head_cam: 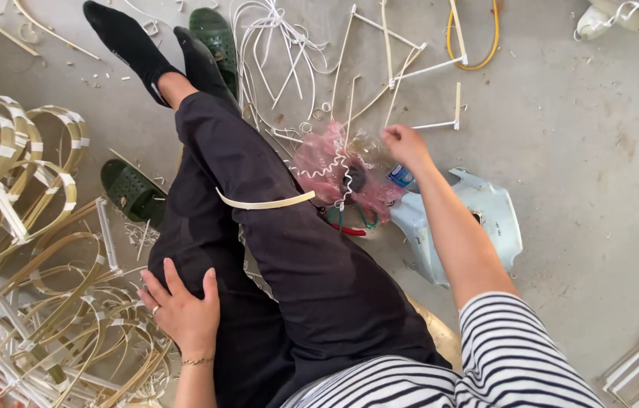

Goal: Assembling curved bamboo strips and white plastic connectors to create structural frames, possibly for lanterns or shades.

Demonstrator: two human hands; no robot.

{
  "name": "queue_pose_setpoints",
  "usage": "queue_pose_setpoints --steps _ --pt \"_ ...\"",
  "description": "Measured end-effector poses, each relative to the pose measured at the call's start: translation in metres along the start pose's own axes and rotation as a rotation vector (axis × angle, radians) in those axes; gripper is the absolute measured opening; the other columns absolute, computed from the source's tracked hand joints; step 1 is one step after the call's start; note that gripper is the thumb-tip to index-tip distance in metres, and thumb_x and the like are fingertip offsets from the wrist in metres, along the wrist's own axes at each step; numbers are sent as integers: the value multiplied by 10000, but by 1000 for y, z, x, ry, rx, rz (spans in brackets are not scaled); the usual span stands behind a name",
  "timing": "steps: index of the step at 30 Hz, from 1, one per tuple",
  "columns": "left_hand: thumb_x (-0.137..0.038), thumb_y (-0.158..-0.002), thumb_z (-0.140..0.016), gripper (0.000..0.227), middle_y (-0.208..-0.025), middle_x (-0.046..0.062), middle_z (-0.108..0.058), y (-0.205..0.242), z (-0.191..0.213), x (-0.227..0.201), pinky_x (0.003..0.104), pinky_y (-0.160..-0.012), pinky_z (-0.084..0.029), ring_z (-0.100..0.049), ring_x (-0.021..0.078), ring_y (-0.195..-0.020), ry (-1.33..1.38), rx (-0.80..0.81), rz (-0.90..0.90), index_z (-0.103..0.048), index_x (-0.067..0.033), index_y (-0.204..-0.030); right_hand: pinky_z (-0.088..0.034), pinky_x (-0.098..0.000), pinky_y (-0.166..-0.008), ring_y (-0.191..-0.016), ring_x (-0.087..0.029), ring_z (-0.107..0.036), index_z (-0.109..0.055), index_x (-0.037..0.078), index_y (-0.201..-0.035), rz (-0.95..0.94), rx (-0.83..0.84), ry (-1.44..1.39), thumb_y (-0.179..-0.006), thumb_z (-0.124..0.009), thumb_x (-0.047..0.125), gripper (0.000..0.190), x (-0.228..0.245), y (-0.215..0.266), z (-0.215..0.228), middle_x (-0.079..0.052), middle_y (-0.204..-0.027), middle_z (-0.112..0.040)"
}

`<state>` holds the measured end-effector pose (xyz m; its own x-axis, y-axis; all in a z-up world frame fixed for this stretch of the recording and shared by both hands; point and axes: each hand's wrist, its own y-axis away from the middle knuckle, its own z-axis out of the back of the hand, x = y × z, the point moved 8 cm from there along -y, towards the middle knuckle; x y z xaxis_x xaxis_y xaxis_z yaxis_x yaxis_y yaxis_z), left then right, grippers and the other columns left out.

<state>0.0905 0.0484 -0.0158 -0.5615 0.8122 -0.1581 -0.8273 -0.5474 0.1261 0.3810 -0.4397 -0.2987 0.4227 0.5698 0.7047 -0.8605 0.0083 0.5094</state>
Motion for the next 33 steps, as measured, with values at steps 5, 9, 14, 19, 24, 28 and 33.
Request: queue_pose_setpoints --steps 5,9,14,19,24,28,33 --pt "-553 -944 -688 768 -1651 254 -357 5 0 -1 625 -1125 -390 -315 533 -1487 -159 -50 25 -510 -126 -1557 -548 -419 -887 -995 -302 -708 -692 60 -1173 170 -264 215 -923 -728 266 326 6 -39 11 -170 -1141 -724" --pt "-544 -951 -695 733 -1633 229 -392 4 3 -5 608 -1143 -408 -344 505 -1483 -199 -107 -19 -537 -128 -1533 -549 -418 -882 -998 -295 -735 -593 68 -1331 229 -267 128 -924 -683 239 450 52 -60 2 -170 -1250 -700" --pt "-536 -929 -703 723 -1611 216 -415 3 4 -10 596 -1134 -402 -352 495 -1468 -201 -98 4 -550 -121 -1501 -541 -391 -972 -1116 -289 -704 -465 134 -1497 106 -51 109 -954 -680 326 616 67 -100 -46 -169 -1258 -706" --pt "-545 -922 -713 716 -1601 163 -426 1 8 -20 591 -1159 -390 -364 456 -1479 -249 -158 53 -552 -141 -1490 -382 -487 -1057 -1351 -446 -456 -604 236 -1415 284 -18 466 -901 -749 449 574 125 -88 -105 -267 -1442 -490" --pt "-557 -868 -719 731 -1581 132 -431 -1 8 -26 588 -1136 -383 -362 454 -1451 -262 -125 63 -566 -167 -1467 -433 -577 -1052 -1310 -362 -563 -652 54 -1266 147 -56 621 -996 -681 377 422 115 -96 -128 -141 -1342 -661" --pt "-548 -865 -712 730 -1587 131 -426 -2 5 -26 591 -1122 -376 -354 455 -1464 -205 -126 95 -563 -165 -1468 -599 -416 -960 -1052 -250 -733 -674 73 -1314 408 -246 27 -969 -710 188 366 153 -69 -57 -122 -1199 -728" --pt "-552 -891 -691 716 -1586 144 -417 -1 4 -26 621 -1122 -349 -326 471 -1467 -163 -126 80 -550 -162 -1474 -601 -332 -791 -868 -175 -729 -496 109 -1310 247 -77 -817 -907 -605 -55 448 188 19 26 -12 -1023 -647"
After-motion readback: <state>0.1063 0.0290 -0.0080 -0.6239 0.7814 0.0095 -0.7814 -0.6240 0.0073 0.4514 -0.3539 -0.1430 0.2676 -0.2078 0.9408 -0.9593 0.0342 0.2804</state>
